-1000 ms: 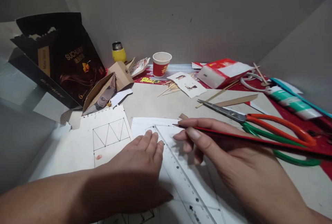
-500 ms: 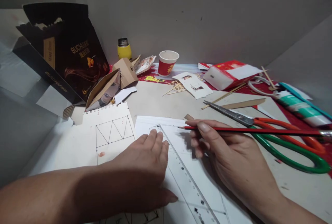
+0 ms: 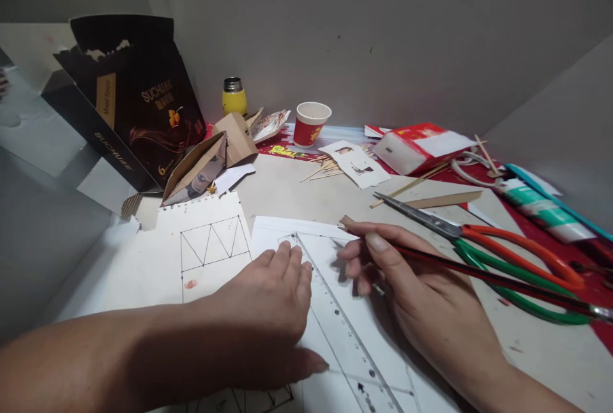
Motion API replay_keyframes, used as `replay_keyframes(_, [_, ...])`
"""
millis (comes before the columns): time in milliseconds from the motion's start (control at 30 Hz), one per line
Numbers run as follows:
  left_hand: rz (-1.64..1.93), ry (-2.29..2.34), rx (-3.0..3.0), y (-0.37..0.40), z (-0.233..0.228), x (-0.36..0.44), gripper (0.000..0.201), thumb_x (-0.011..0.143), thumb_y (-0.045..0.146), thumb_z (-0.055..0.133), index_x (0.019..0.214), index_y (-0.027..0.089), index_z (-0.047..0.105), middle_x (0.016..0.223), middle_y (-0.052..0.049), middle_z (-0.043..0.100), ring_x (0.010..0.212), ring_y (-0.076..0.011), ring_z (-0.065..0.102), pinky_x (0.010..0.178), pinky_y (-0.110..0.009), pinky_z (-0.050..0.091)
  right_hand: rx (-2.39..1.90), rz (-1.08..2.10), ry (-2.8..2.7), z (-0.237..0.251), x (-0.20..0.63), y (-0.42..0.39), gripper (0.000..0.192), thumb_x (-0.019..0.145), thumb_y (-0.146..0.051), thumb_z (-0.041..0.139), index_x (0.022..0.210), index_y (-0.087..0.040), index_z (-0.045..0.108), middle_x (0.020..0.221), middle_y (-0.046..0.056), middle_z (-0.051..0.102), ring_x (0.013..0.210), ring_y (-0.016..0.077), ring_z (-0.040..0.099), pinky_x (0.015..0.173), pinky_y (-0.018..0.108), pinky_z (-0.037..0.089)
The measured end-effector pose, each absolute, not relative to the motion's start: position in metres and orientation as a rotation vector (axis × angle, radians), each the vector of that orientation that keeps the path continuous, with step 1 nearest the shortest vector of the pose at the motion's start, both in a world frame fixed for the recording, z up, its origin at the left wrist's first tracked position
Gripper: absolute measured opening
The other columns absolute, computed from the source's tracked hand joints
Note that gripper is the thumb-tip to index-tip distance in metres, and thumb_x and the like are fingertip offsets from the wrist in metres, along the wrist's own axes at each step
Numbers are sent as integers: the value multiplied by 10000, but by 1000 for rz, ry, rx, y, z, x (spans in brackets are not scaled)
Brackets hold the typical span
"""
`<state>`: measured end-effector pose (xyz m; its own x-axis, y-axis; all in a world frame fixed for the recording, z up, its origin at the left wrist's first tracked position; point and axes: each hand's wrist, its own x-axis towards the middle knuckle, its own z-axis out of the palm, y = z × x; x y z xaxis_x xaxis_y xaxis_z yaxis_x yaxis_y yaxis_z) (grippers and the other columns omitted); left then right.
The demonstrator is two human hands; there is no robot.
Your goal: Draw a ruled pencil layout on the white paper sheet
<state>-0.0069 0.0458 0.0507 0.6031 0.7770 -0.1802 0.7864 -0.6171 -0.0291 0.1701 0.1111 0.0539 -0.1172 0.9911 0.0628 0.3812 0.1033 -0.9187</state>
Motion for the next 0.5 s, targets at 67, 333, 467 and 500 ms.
replay_keyframes(67, [-323,1343,2760,47,52,-7,912,1004,634,394,1484,-141,365,1522,-409,354,1437,-489,388,1109,-537,415,-1373,1014,-1625,52,171,111,487,820,-709,639,966,-250,707,753,67,727,506,189,624,513,323,584])
replay_keyframes(333, [-206,1414,2885,41,43,-2,894,989,652,415,1421,-129,477,1441,-404,481,1351,-495,495,1031,-529,449,-1372,1007,-1653,54,170,107,432,844,-667,633,957,-255,699,757,56,730,532,193,630,541,326,597])
replay_keyframes(467, [23,1427,3010,37,36,-3,661,1002,545,501,1219,-61,656,1187,-352,671,1069,-408,655,826,-465,495,-1352,1007,-1645,52,172,106,405,853,-654,632,946,-266,696,777,57,739,543,202,639,541,338,597])
replay_keyframes(500, [58,1408,3023,37,36,-4,554,1016,484,508,1151,-23,686,1084,-302,703,960,-349,664,764,-424,486,-1343,1006,-1641,51,173,106,399,854,-650,635,948,-267,696,786,58,741,547,204,642,539,339,595])
